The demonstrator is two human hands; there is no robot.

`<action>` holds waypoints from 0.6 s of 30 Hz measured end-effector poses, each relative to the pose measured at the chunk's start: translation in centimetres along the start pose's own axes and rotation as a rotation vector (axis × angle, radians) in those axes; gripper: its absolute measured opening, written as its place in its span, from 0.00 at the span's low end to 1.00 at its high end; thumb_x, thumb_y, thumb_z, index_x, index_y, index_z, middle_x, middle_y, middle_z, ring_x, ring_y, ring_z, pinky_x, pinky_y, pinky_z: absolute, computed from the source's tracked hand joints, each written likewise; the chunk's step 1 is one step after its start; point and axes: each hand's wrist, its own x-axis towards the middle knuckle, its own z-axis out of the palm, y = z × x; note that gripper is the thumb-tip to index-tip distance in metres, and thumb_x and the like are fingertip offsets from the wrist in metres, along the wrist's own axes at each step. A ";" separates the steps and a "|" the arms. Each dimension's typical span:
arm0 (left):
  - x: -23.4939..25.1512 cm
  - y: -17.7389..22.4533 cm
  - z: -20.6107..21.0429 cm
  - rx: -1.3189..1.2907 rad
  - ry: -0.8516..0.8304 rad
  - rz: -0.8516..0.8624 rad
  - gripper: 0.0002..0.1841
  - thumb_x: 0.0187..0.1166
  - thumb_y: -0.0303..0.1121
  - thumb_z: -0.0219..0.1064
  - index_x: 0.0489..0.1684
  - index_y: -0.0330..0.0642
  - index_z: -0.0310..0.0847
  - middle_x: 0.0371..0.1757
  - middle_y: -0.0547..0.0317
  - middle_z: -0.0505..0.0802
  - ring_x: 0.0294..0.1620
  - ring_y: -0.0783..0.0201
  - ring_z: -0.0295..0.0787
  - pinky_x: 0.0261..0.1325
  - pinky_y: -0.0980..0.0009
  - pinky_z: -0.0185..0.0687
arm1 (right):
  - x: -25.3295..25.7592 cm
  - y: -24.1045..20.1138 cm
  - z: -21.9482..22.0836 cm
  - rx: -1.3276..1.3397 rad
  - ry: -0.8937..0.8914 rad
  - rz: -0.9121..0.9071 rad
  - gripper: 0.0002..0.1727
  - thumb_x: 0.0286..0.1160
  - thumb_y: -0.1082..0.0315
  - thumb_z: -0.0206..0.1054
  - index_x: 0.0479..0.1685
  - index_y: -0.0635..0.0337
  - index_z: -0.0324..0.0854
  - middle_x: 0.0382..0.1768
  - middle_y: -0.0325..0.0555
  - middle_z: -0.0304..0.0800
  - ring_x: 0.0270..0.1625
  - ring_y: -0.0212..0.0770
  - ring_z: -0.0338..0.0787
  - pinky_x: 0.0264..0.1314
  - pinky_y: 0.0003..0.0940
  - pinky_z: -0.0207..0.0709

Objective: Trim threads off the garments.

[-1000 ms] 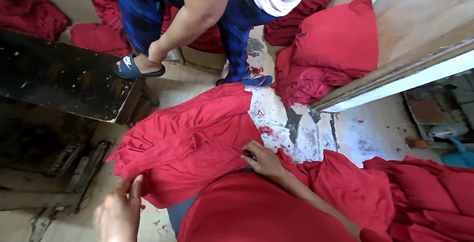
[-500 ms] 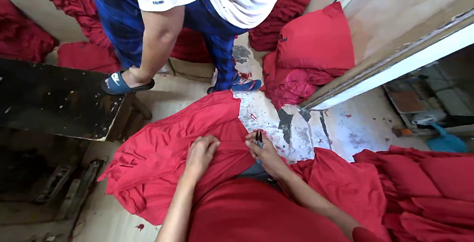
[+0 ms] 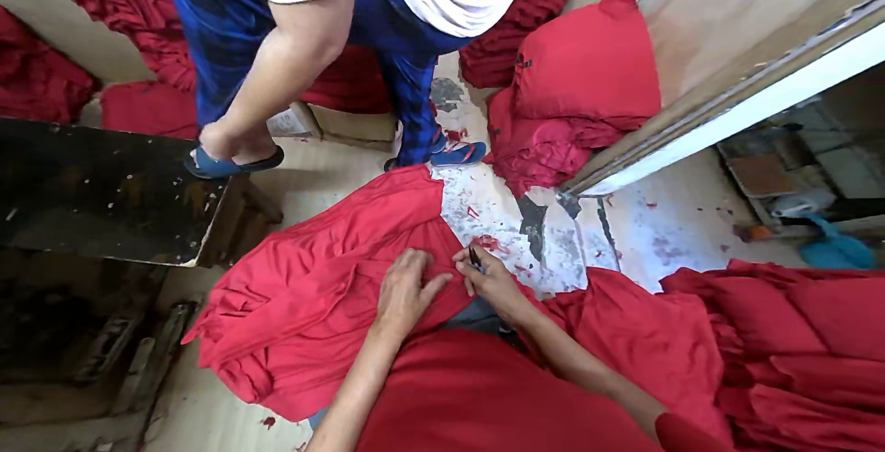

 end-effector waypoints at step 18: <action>1.1 0.8 -0.4 0.073 -0.211 -0.275 0.21 0.84 0.41 0.65 0.57 0.27 0.84 0.58 0.36 0.90 0.65 0.42 0.86 0.72 0.49 0.76 | 0.0 0.0 0.0 -0.081 -0.022 0.057 0.12 0.84 0.71 0.59 0.59 0.69 0.76 0.40 0.43 0.81 0.24 0.27 0.78 0.27 0.23 0.76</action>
